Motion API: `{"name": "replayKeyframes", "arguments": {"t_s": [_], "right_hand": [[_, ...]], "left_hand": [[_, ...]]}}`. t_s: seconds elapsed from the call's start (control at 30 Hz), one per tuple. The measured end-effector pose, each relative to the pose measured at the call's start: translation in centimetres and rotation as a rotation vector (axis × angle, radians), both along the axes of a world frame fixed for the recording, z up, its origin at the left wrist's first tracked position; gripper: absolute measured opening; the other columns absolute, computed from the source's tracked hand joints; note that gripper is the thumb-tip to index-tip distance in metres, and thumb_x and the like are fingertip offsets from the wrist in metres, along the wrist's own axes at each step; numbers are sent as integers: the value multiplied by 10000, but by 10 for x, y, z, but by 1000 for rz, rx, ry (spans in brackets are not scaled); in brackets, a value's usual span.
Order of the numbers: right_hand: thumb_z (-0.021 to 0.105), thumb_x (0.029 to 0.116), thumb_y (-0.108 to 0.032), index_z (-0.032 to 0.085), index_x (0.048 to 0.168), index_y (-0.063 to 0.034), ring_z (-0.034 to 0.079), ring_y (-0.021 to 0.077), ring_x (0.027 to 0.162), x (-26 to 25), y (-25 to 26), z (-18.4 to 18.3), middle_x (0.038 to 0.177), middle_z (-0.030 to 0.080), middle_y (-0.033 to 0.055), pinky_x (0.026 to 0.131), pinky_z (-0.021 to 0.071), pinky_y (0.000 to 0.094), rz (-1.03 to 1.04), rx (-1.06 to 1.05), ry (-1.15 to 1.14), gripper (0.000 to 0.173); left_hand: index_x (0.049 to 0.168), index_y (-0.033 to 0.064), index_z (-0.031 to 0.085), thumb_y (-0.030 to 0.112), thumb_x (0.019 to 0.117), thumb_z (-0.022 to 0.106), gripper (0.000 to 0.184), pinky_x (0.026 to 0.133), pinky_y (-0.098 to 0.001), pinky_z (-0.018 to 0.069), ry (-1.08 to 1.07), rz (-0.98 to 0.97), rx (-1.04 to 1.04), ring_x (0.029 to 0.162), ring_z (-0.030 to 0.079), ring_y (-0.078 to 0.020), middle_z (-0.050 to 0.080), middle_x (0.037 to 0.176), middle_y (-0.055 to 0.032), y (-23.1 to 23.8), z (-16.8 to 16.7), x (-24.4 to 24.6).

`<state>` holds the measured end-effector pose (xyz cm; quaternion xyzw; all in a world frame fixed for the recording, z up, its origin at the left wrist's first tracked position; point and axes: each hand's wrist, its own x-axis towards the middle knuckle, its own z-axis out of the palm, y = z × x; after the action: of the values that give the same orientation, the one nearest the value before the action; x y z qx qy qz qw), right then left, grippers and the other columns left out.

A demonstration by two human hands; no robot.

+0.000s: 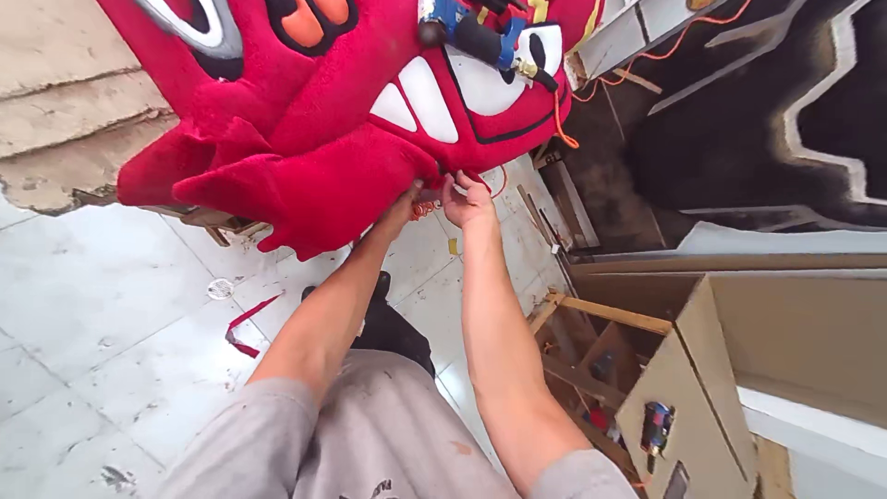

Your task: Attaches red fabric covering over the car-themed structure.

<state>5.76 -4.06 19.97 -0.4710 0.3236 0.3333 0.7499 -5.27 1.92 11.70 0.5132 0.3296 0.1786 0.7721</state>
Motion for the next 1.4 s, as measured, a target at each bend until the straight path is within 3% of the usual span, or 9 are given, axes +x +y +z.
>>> {"name": "replayKeyframes", "arguments": {"t_s": [0.1,0.27,0.47,0.6,0.7,0.87,1.1,1.23,1.4], "right_hand": [[532,998,-88,510,987,-131,552,52,574,2,3,-4,770,545,-5,561,520,149,-137,113,90,50],[494,1028,-102,547,890,-117,535,41,531,-10,-1,-7,682,540,-21,536,494,138,-108,203,76,148],[473,1043,-129,555,954,-97,603,82,585,-8,-10,-13,723,589,12,591,549,179,21,278,31,125],[561,1041,-363,526,1269,-76,724,160,838,-10,-6,-10,1044,687,97,782,622,271,113,215,5,368],[518,1071,-309,560,1096,-101,697,101,711,-7,-6,-22,871,677,47,691,612,222,185,266,-69,213],[394,1105,-325,589,901,-146,551,42,520,-23,5,-48,672,590,-39,500,480,173,99,496,-210,335],[397,1111,-325,585,986,-118,627,86,624,-41,13,-44,773,650,1,569,534,224,-40,272,-309,307],[467,1092,-382,633,880,-129,633,75,650,-51,10,-53,731,645,-34,626,548,239,-16,-17,-535,370],[448,1070,-245,516,798,-185,529,71,525,-51,18,-31,606,485,-65,573,513,210,-334,383,-190,287]], "left_hand": [[1245,-51,625,269,1075,520,377,1006,-323,483,-32,7,13,1053,622,-123,674,1135,-125,-1,-10,4],[1239,-39,627,255,1068,538,351,988,-304,489,-69,20,15,1027,619,-101,675,1114,-100,3,-19,6],[1178,-24,641,218,1060,553,283,922,-275,518,-99,40,45,935,632,-67,679,1022,-50,2,-22,9],[1191,-23,646,245,1058,562,311,921,-299,524,-63,82,49,926,636,-88,682,1031,-71,2,-29,11],[1190,-28,642,250,1057,565,318,915,-309,531,-49,96,50,920,642,-94,684,1033,-74,1,-29,13],[1189,-28,639,227,1077,515,305,944,-283,525,-76,105,38,959,643,-60,687,1036,-48,0,-28,14],[1227,7,665,327,1088,468,400,1009,-360,497,53,34,30,1055,639,-129,694,1118,-87,-1,-35,9],[1195,46,690,419,1082,469,448,971,-369,507,57,4,20,981,635,-118,693,1048,-44,1,-40,9],[1230,35,678,413,1070,511,444,1009,-413,522,42,16,-41,1101,658,-179,708,1162,-107,3,-42,11]]}}
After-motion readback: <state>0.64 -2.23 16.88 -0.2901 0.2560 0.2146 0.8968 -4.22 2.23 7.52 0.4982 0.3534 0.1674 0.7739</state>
